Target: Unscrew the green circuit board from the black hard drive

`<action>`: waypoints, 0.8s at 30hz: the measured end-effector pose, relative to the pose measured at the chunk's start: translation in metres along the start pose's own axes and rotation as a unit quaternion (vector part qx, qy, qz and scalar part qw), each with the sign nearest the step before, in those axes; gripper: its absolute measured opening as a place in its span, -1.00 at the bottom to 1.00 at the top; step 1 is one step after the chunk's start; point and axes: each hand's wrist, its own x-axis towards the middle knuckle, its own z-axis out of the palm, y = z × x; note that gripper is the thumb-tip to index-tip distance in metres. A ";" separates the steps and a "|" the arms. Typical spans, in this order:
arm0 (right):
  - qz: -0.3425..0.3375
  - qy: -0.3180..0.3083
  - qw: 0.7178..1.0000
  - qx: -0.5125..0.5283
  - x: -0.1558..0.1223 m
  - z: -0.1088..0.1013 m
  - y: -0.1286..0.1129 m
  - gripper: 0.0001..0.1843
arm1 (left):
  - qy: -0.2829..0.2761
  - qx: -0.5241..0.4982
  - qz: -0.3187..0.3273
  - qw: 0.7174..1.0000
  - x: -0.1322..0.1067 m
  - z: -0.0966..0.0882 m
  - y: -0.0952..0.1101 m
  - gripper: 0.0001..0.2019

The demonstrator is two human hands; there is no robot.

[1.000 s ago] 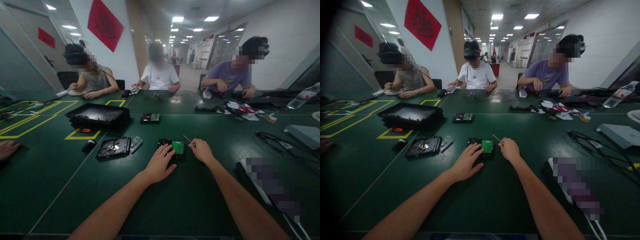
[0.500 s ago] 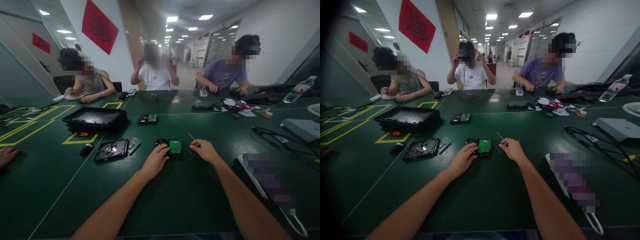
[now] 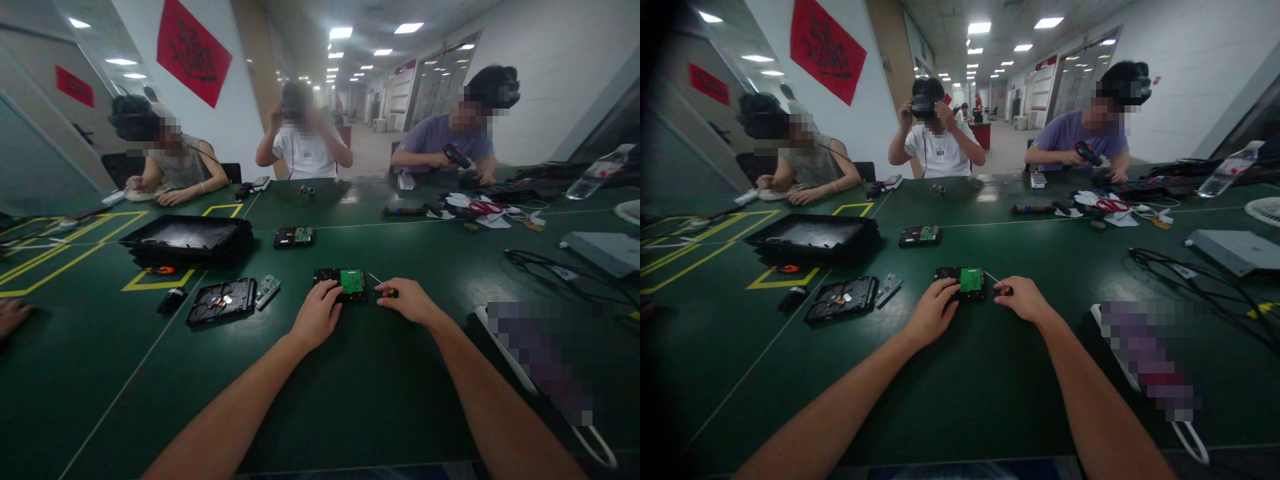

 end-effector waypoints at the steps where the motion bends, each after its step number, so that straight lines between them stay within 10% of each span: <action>1: -0.013 0.009 1.000 -0.006 0.001 0.002 0.000 -0.69 | -0.001 -0.003 0.010 1.000 -0.003 -0.003 0.003 -0.57; 24: -0.115 -0.079 0.990 0.011 -0.008 0.018 -0.058 -0.90 | -0.030 -0.036 0.019 0.999 -0.005 -0.022 0.025 -0.76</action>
